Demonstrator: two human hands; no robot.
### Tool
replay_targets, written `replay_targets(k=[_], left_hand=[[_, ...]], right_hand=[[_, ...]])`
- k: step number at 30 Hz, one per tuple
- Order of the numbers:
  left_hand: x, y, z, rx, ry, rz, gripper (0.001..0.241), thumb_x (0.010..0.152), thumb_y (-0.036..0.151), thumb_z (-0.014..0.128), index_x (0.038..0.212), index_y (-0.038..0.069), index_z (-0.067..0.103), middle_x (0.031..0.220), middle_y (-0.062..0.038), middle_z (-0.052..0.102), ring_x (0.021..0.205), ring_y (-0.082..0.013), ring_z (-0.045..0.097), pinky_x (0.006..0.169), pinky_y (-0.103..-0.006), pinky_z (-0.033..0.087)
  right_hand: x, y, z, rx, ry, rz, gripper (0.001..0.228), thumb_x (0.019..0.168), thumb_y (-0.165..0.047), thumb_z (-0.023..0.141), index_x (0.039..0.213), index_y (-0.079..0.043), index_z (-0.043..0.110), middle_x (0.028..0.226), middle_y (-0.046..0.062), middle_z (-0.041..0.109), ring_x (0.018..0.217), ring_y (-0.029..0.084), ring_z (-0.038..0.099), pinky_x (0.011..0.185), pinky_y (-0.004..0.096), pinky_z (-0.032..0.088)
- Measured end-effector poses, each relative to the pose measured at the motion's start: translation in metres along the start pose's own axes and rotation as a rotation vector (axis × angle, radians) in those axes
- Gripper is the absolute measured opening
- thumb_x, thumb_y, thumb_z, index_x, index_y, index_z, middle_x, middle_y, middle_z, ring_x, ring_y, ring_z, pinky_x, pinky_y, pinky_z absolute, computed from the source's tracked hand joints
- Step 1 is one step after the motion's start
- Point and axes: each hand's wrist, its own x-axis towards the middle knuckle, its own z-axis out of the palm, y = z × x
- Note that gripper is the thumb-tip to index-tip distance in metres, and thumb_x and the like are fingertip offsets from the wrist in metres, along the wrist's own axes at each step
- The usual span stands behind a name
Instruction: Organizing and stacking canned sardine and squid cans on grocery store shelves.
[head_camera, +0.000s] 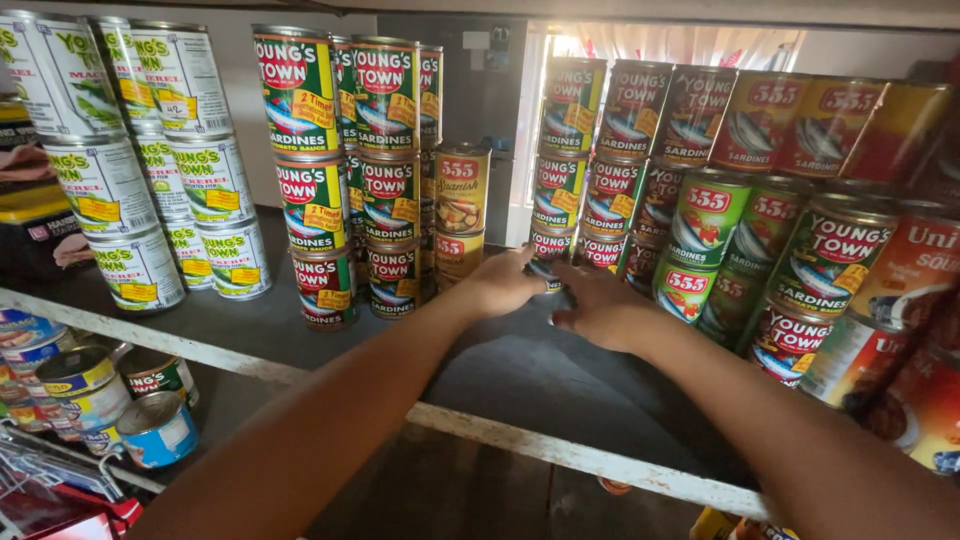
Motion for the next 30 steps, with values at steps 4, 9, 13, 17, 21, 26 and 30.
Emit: replay_targets(k=[4,9,13,17,21,26,30], left_hand=[[-0.012,0.01,-0.007,-0.006,-0.028,-0.02,0.092,0.084,0.035,0.064,0.161,0.005,0.023,0.142,-0.028,0.056,0.123,-0.0334,0.064,0.105,-0.0391,0.047],[-0.003,0.005,-0.001,0.004,0.038,-0.002,0.083,0.084,0.033,0.064,0.156,0.003,0.034,0.124,-0.028,0.066,0.109,-0.0354,0.07,0.097,-0.0433,0.052],[-0.034,0.038,-0.016,0.147,0.273,0.07,0.039,0.089,0.026,0.065,0.119,0.002,0.067,0.112,-0.024,0.072,0.108,-0.0412,0.069,0.094,-0.0498,0.053],[-0.118,0.112,-0.069,-0.051,0.563,0.245,0.033,0.094,0.015,0.06,0.125,0.006,0.064,0.1,-0.023,0.073,0.097,-0.0422,0.071,0.083,-0.0504,0.055],[-0.16,0.094,-0.101,-0.269,0.754,0.356,0.027,0.094,0.012,0.06,0.12,0.006,0.063,0.103,-0.017,0.072,0.092,-0.0324,0.075,0.08,-0.0423,0.061],[-0.214,0.037,-0.149,0.113,1.183,0.569,0.039,0.092,-0.001,0.066,0.129,0.002,0.053,0.125,-0.02,0.056,0.121,-0.0384,0.057,0.106,-0.0466,0.047],[-0.221,-0.02,-0.16,0.189,1.272,0.412,0.053,0.084,0.0,0.073,0.131,-0.004,0.047,0.123,-0.025,0.053,0.118,-0.0436,0.052,0.104,-0.0504,0.04]], right_hand=[[0.002,0.003,0.003,-0.012,0.019,-0.059,0.081,0.084,-0.03,0.077,0.151,-0.009,0.037,0.148,0.02,0.05,0.134,0.035,0.051,0.108,0.043,0.044],[-0.006,-0.009,-0.005,0.016,0.031,-0.056,0.077,0.082,-0.026,0.076,0.149,-0.011,0.041,0.14,0.019,0.059,0.127,0.035,0.059,0.104,0.043,0.049],[-0.021,-0.036,-0.022,0.04,0.094,-0.082,0.063,0.083,-0.016,0.066,0.144,-0.016,0.05,0.12,0.022,0.069,0.108,0.039,0.068,0.092,0.048,0.054],[-0.027,-0.045,-0.03,-0.138,0.069,0.017,0.04,0.091,-0.021,0.063,0.13,-0.014,0.063,0.111,0.024,0.071,0.105,0.041,0.069,0.092,0.051,0.053],[-0.027,-0.054,-0.03,-0.211,0.097,0.018,0.039,0.092,-0.022,0.06,0.131,-0.02,0.064,0.11,0.023,0.072,0.102,0.041,0.07,0.091,0.052,0.053],[-0.003,-0.068,-0.025,0.16,0.298,-0.317,0.028,0.087,-0.013,0.065,0.113,-0.006,0.071,0.087,0.015,0.077,0.082,0.027,0.077,0.076,0.043,0.058],[0.012,-0.111,-0.014,0.327,0.176,-0.22,0.023,0.09,-0.012,0.065,0.112,-0.006,0.072,0.083,0.01,0.077,0.076,0.022,0.075,0.072,0.039,0.059]])
